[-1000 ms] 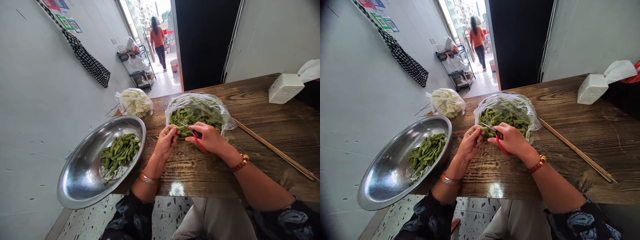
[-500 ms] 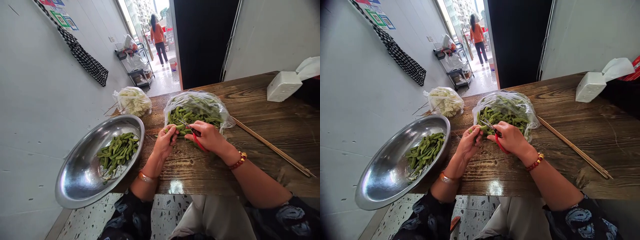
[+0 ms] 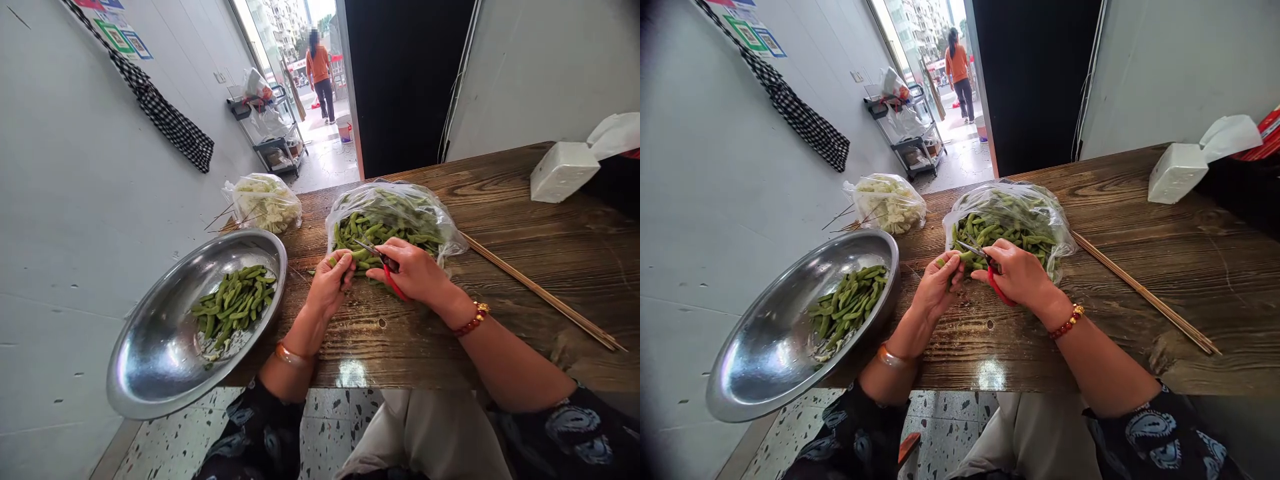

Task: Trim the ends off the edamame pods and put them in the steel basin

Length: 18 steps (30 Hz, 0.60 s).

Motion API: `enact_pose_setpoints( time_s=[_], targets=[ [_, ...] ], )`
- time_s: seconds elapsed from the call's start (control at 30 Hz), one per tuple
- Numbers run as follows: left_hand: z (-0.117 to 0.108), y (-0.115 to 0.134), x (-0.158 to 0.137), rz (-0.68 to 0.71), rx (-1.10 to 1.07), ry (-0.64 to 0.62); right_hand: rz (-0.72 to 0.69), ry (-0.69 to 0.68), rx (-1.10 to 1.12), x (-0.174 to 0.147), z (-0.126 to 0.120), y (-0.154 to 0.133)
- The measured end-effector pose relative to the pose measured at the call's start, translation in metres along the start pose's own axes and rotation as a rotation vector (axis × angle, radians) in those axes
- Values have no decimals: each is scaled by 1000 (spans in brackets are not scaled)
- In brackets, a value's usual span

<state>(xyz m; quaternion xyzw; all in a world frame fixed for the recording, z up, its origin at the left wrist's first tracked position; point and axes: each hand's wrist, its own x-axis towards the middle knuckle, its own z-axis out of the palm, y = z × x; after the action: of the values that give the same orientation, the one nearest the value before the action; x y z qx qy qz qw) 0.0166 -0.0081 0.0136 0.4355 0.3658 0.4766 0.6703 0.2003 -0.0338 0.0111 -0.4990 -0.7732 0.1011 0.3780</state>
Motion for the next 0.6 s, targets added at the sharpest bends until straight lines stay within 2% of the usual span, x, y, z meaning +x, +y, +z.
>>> enact_pose_setpoints(
  time_s=[0.2, 0.37, 0.6],
  targets=[
    [3, -4, -2, -17, 33, -21, 0, 50, 32, 0, 0, 1],
    [1, -2, 0, 4, 19, -11, 20, -5, 4, 0, -4, -1],
    [-3, 1, 4, 43, -23, 65, -34, -83, -70, -1, 3, 3]
  ],
)
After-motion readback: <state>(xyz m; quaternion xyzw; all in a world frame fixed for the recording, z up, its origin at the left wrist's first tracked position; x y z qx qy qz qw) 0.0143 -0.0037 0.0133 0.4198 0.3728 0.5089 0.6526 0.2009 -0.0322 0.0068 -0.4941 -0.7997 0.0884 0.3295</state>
